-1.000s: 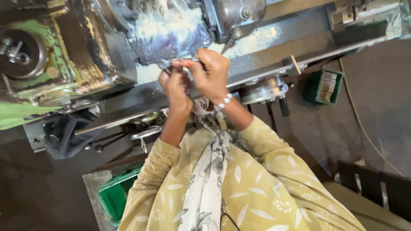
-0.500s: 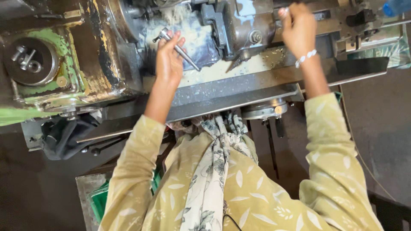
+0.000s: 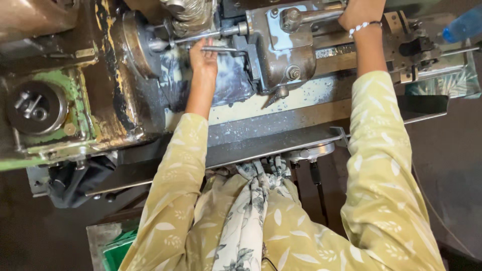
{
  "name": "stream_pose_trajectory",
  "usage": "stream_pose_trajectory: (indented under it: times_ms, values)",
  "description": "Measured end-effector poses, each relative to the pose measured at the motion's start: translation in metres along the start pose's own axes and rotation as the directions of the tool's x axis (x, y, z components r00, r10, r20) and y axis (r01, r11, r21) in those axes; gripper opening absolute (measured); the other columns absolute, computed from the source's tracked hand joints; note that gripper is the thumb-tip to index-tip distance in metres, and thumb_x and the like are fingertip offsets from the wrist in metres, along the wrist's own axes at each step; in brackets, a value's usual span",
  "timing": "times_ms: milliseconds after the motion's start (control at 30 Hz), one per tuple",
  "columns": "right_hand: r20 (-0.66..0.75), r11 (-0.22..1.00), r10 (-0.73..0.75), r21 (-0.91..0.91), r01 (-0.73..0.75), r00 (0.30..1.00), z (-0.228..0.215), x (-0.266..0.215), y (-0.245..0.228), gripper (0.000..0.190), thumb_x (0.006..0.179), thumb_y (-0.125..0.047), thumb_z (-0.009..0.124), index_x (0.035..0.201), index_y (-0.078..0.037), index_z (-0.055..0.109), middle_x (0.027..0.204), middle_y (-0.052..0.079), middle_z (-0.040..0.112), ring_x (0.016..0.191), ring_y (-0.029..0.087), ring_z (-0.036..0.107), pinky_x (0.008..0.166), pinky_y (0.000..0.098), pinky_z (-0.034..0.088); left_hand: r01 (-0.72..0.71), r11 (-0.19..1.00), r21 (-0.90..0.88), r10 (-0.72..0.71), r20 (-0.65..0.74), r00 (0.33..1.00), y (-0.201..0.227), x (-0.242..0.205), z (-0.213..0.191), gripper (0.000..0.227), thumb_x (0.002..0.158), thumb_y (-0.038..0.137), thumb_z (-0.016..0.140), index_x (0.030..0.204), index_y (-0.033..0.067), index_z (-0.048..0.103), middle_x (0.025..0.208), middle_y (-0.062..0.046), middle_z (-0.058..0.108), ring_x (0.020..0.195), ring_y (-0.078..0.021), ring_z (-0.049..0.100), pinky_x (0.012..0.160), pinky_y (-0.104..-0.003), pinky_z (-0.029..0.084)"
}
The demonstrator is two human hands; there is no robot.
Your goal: The person repeatedly picks up metal rods from a green bin, inserts them into a metal forming machine, and operates the machine to shape the rods. The person then removes the shaped rods and places them back into the bin. This cycle is repeated multiple times throughout the video.
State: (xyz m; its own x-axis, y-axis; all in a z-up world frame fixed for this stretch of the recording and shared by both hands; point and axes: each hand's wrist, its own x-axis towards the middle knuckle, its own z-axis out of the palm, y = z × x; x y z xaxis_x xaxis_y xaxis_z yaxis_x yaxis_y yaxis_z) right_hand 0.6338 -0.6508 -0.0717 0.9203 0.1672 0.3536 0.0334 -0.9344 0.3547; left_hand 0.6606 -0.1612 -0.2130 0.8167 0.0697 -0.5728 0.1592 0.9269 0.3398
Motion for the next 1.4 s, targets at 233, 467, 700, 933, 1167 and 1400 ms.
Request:
stream_pose_trajectory:
  times_ms: [233, 467, 700, 933, 1167, 1400]
  values:
    - [0.23, 0.98, 0.197, -0.003, -0.201, 0.953, -0.02, -0.064, -0.029, 0.018, 0.073, -0.031, 0.084, 0.072, -0.014, 0.077, 0.071, 0.014, 0.073, 0.065, 0.031, 0.072, 0.057, 0.0388, 0.055, -0.048, 0.999, -0.017, 0.047, -0.043, 0.998, 0.034, 0.01, 0.011, 0.017, 0.084, 0.007, 0.073, 0.096, 0.0053, 0.062, 0.087, -0.009, 0.063, 0.078, -0.0245, 0.061, 0.073, -0.042, 0.052]
    - [0.025, 0.992, 0.115, 0.05, -0.116, 0.993, -0.008, -0.016, -0.014, 0.015, 0.066, -0.024, 0.082, 0.07, -0.012, 0.074, 0.069, 0.012, 0.071, 0.063, 0.03, 0.071, 0.057, 0.0383, 0.054, -0.081, 0.997, 0.004, 0.081, -0.055, 0.995, -0.012, -0.019, -0.026, 0.016, 0.098, 0.021, 0.065, 0.113, 0.0157, 0.062, 0.099, -0.003, 0.058, 0.089, -0.022, 0.055, 0.084, -0.042, 0.044]
    - [0.026, 0.992, 0.123, 0.036, -0.124, 0.992, -0.009, -0.013, -0.01, 0.01, 0.062, -0.02, 0.08, 0.061, -0.013, 0.072, 0.067, 0.013, 0.069, 0.062, 0.03, 0.071, 0.06, 0.0353, 0.055, -0.176, 0.966, -0.19, 0.19, 0.06, 0.98, -0.019, -0.031, -0.024, 0.028, 0.096, 0.019, 0.059, 0.124, 0.0156, 0.064, 0.121, -0.003, 0.064, 0.119, -0.0254, 0.056, 0.107, -0.052, 0.039]
    - [0.007, 0.989, 0.125, 0.077, -0.125, 0.992, -0.012, -0.014, -0.008, 0.011, 0.061, -0.02, 0.081, 0.061, -0.013, 0.072, 0.067, 0.014, 0.069, 0.061, 0.031, 0.071, 0.061, 0.0352, 0.056, -0.124, 0.943, -0.309, 0.129, -0.005, 0.992, -0.003, -0.032, -0.029, 0.035, 0.088, 0.015, 0.074, 0.119, 0.0022, 0.063, 0.124, -0.006, 0.055, 0.123, -0.0307, 0.052, 0.109, -0.061, 0.049]
    - [-0.027, 0.988, 0.105, 0.117, -0.102, 0.994, -0.021, -0.015, -0.011, 0.011, 0.061, -0.017, 0.081, 0.062, -0.011, 0.071, 0.068, 0.014, 0.068, 0.062, 0.03, 0.07, 0.061, 0.0336, 0.056, -0.127, 0.96, -0.25, 0.118, -0.05, 0.992, 0.004, -0.033, -0.034, 0.037, 0.084, 0.014, 0.077, 0.118, 0.0039, 0.064, 0.128, -0.007, 0.056, 0.124, -0.0306, 0.054, 0.106, -0.063, 0.051]
    - [-0.02, 0.985, 0.115, 0.129, -0.112, 0.993, -0.02, -0.014, -0.011, 0.012, 0.059, -0.018, 0.082, 0.062, -0.011, 0.072, 0.067, 0.014, 0.069, 0.062, 0.031, 0.07, 0.062, 0.0343, 0.056, -0.159, 0.969, -0.19, 0.149, -0.065, 0.987, 0.01, -0.019, -0.043, 0.038, 0.083, 0.017, 0.079, 0.118, 0.0075, 0.064, 0.129, -0.005, 0.056, 0.125, -0.03, 0.055, 0.105, -0.06, 0.052]
